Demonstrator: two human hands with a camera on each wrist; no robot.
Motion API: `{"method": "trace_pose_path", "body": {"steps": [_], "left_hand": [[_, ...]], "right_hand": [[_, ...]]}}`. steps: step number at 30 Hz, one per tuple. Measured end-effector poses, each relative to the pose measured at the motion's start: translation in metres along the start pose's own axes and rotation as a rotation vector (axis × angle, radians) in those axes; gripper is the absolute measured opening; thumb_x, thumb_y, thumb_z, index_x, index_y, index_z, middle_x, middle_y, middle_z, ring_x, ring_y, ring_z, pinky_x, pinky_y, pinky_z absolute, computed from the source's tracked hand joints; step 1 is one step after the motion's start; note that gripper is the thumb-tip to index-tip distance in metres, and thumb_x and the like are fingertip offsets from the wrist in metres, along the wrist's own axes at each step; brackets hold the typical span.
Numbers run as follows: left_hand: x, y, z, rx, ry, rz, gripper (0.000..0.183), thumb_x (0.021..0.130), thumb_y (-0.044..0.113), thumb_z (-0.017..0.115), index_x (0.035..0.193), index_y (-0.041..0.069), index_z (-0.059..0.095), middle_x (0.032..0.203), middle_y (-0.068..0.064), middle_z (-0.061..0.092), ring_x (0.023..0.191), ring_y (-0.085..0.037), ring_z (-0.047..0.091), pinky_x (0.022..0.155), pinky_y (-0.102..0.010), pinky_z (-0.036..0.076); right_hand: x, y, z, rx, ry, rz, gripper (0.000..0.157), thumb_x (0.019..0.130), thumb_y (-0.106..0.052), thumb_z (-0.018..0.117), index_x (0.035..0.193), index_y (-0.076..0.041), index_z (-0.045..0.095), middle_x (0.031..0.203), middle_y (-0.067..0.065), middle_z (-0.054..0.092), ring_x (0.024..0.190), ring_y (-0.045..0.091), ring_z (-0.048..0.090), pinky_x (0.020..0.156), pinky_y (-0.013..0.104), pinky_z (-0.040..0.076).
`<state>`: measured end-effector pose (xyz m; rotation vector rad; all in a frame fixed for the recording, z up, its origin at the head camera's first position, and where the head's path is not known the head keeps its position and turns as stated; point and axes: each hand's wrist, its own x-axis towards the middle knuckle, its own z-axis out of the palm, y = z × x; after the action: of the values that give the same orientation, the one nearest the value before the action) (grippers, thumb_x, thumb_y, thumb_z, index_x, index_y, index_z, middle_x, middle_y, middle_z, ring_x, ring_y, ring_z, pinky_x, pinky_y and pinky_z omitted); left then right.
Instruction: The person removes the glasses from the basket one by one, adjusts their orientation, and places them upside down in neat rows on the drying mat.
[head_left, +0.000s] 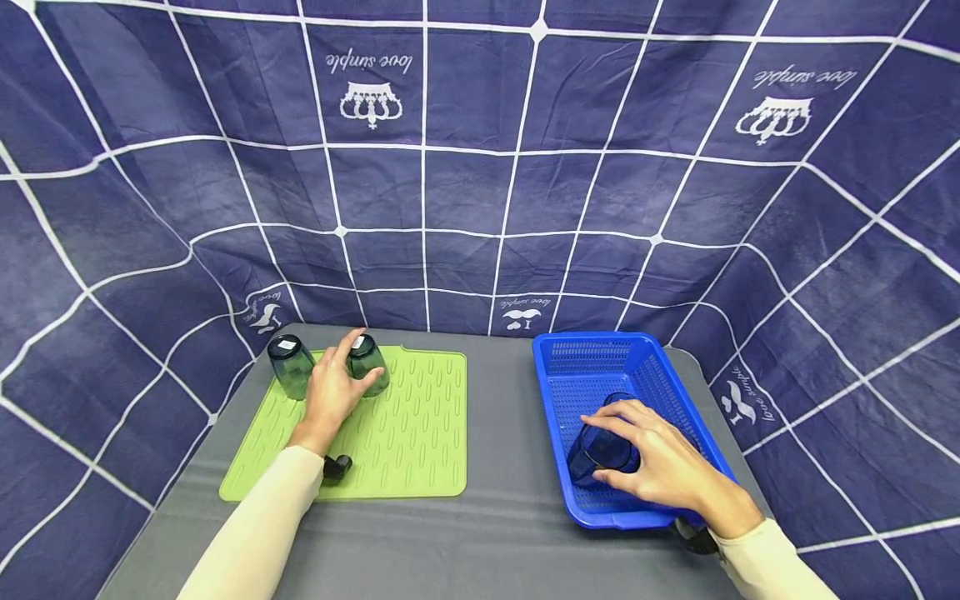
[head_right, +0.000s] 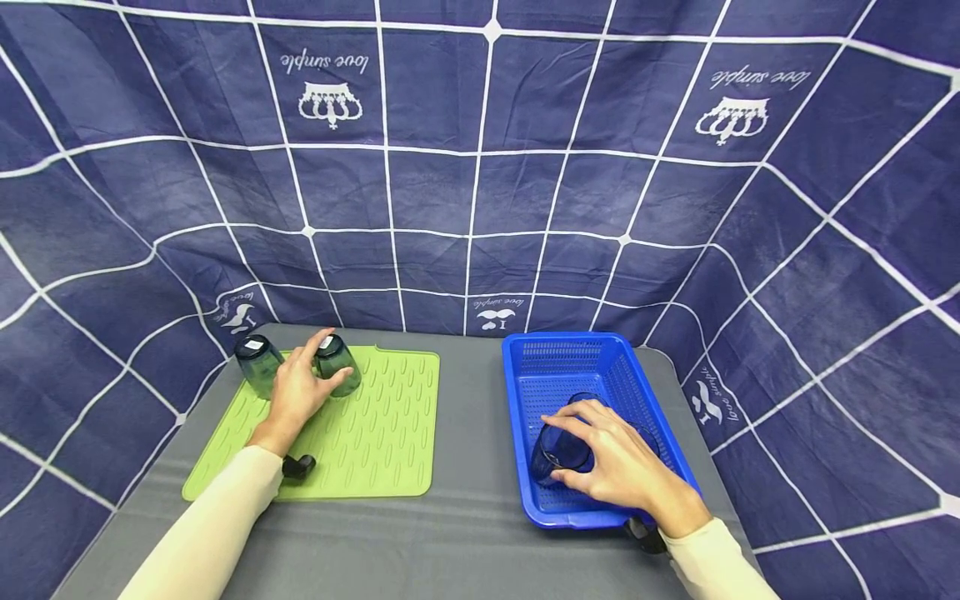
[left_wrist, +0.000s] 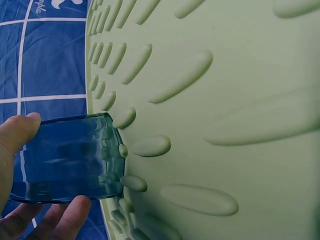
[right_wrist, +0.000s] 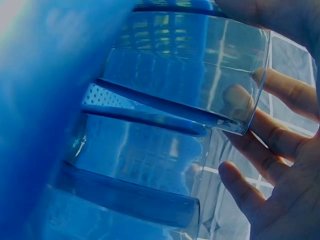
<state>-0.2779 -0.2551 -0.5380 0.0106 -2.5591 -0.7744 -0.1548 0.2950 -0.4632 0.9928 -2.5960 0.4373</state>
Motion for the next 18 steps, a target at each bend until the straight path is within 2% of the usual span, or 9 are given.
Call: {"method": "trace_pose_path", "body": {"steps": [5,12,18], "left_hand": [[-0.001,0.000,-0.001,-0.011,0.005,0.003,0.087,0.094,0.030,0.099,0.169,0.024,0.057,0.128,-0.037,0.071,0.117,-0.068,0.072,0.094,-0.082,0.061],[0.000,0.003,-0.002,-0.009,-0.020,-0.017,0.087,0.095,0.033,0.099,0.170,0.029,0.056,0.129,-0.036,0.071,0.117,-0.067,0.073,0.094,-0.080,0.061],[0.000,0.001,-0.002,-0.010,-0.032,-0.030,0.087,0.095,0.032,0.100,0.170,0.029,0.055,0.131,-0.036,0.071,0.119,-0.067,0.072,0.096,-0.080,0.062]], "right_hand": [[0.002,-0.002,-0.003,-0.009,0.017,0.009,0.083,0.073,-0.041,0.109,0.150,-0.029,0.079,0.140,-0.008,0.076,0.131,0.022,0.074,0.111,0.046,0.056],[0.004,-0.003,-0.010,-0.014,0.062,0.017,0.082,0.073,-0.039,0.109,0.148,-0.028,0.079,0.139,-0.008,0.076,0.125,0.024,0.077,0.107,0.044,0.057],[0.008,-0.004,-0.017,-0.024,0.079,0.023,0.081,0.073,-0.039,0.109,0.148,-0.029,0.079,0.138,-0.011,0.076,0.122,0.020,0.079,0.101,0.041,0.060]]}}
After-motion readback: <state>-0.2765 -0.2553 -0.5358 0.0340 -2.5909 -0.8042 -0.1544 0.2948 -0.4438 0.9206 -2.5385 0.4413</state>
